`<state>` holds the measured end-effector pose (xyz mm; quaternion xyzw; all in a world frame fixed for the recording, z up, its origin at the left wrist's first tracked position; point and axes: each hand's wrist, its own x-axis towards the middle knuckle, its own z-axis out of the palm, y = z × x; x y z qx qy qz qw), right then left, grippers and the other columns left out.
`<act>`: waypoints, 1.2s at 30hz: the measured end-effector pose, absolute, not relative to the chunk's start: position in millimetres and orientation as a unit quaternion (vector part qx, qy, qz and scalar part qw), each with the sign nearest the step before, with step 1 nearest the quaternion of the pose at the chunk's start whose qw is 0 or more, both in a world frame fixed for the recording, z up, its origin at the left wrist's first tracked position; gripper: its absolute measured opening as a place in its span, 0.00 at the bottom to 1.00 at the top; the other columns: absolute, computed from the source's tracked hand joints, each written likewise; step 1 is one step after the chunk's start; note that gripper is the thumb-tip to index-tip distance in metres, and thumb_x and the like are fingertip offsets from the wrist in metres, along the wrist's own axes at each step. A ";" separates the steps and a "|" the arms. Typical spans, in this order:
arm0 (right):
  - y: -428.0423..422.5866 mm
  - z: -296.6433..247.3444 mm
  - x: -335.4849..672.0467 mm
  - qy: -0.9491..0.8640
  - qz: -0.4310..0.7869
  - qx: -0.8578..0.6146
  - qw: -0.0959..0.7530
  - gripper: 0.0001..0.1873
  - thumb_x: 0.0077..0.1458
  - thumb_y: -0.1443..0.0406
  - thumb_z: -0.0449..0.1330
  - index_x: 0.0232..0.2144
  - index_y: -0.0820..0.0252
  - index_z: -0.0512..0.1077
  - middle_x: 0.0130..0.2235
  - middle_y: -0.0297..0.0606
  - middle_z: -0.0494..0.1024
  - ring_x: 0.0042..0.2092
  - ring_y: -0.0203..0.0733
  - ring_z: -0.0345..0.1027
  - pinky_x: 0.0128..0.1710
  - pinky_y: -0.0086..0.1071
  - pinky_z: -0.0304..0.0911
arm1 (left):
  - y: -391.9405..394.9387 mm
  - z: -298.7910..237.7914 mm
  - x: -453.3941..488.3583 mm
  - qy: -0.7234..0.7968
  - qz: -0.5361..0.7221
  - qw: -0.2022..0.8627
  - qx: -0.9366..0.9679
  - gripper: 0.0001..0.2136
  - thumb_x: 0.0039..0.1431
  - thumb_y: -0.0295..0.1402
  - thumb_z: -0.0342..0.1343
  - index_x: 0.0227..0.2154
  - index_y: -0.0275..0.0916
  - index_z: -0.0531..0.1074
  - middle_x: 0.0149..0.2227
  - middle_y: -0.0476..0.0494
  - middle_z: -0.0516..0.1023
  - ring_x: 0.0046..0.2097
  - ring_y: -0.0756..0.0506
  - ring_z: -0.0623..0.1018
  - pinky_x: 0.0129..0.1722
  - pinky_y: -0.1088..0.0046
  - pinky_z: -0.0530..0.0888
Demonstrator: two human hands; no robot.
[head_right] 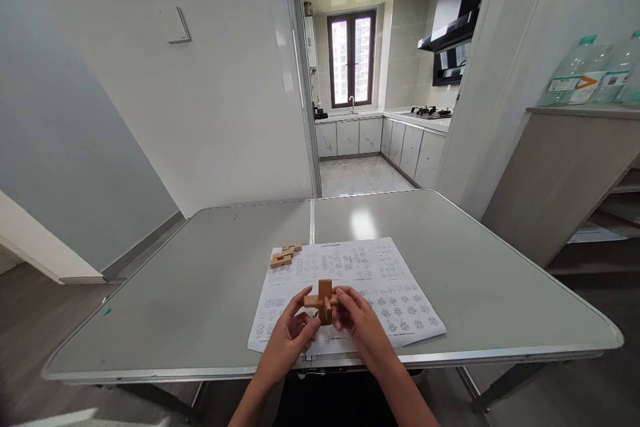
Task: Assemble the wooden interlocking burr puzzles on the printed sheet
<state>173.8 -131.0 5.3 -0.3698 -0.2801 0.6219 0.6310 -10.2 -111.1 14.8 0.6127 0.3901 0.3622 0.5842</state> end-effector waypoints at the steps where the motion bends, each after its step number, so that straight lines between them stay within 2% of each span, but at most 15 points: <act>1: -128.4 8.7 181.3 -0.284 0.613 -0.379 0.632 0.22 0.52 0.48 0.72 0.38 0.58 0.78 0.29 0.33 0.76 0.25 0.35 0.62 0.27 0.31 0.59 | -111.0 14.6 -9.7 0.391 0.365 0.579 0.615 0.33 0.63 0.48 0.63 0.67 0.45 0.60 0.51 0.38 0.75 0.32 0.51 0.73 0.29 0.75 0.69; 4: -118.0 15.1 208.5 -0.294 0.565 -0.421 0.646 0.22 0.53 0.48 0.71 0.38 0.59 0.76 0.30 0.34 0.77 0.26 0.35 0.63 0.29 0.32 0.61 | -111.4 15.3 -8.5 0.384 0.376 0.572 0.619 0.28 0.65 0.48 0.60 0.64 0.45 0.63 0.56 0.37 0.71 0.34 0.51 0.73 0.29 0.74 0.71; 10: -90.2 3.2 258.9 -0.324 0.442 -0.503 0.668 0.24 0.52 0.46 0.70 0.40 0.58 0.74 0.35 0.38 0.81 0.29 0.37 0.67 0.31 0.33 0.65 | -113.1 18.7 -7.8 0.377 0.377 0.575 0.621 0.24 0.67 0.50 0.56 0.60 0.43 0.66 0.51 0.40 0.72 0.33 0.50 0.72 0.31 0.73 0.71; 15: -73.1 -6.0 285.5 -0.278 0.398 -0.532 0.694 0.28 0.44 0.47 0.73 0.39 0.59 0.74 0.36 0.41 0.82 0.29 0.39 0.69 0.27 0.31 0.64 | -113.5 23.1 -7.3 0.378 0.367 0.577 0.624 0.23 0.66 0.52 0.57 0.55 0.42 0.69 0.49 0.40 0.74 0.33 0.50 0.71 0.33 0.73 0.71; 20: -78.3 -0.1 288.1 -0.313 0.373 -0.546 0.682 0.35 0.47 0.45 0.71 0.52 0.57 0.73 0.43 0.43 0.83 0.31 0.40 0.72 0.29 0.32 0.66 | -113.7 24.8 -7.7 0.382 0.358 0.576 0.628 0.24 0.65 0.54 0.57 0.53 0.40 0.72 0.47 0.39 0.76 0.32 0.50 0.72 0.32 0.73 0.70; 22: -89.0 1.6 279.1 -0.347 0.378 -0.537 0.670 0.38 0.48 0.44 0.70 0.55 0.57 0.71 0.42 0.43 0.83 0.31 0.40 0.72 0.30 0.33 0.65 | -113.6 24.5 -8.0 0.382 0.352 0.570 0.636 0.24 0.65 0.55 0.57 0.52 0.40 0.73 0.45 0.40 0.76 0.32 0.50 0.72 0.32 0.74 0.70; 26: -117.4 -3.0 255.3 -0.436 0.425 -0.538 0.583 0.34 0.52 0.41 0.66 0.50 0.59 0.73 0.38 0.43 0.83 0.30 0.42 0.72 0.30 0.35 0.65 | -113.3 23.2 -8.6 0.388 0.346 0.558 0.647 0.23 0.65 0.54 0.56 0.50 0.39 0.74 0.42 0.41 0.77 0.32 0.49 0.72 0.33 0.73 0.70; 29: -135.3 -8.0 243.4 -0.502 0.408 -0.549 0.529 0.28 0.59 0.42 0.62 0.49 0.56 0.73 0.37 0.40 0.82 0.32 0.43 0.73 0.35 0.37 0.66 | -113.3 23.9 -9.1 0.390 0.344 0.553 0.651 0.23 0.66 0.53 0.56 0.50 0.38 0.75 0.41 0.40 0.78 0.33 0.48 0.73 0.35 0.71 0.71; 36: -145.0 -8.9 239.1 -0.530 0.365 -0.579 0.501 0.24 0.59 0.42 0.61 0.43 0.54 0.78 0.35 0.39 0.83 0.34 0.48 0.74 0.35 0.38 0.63 | -114.8 27.8 -9.5 0.384 0.332 0.554 0.660 0.21 0.67 0.52 0.56 0.49 0.39 0.75 0.40 0.41 0.79 0.34 0.47 0.73 0.37 0.70 0.72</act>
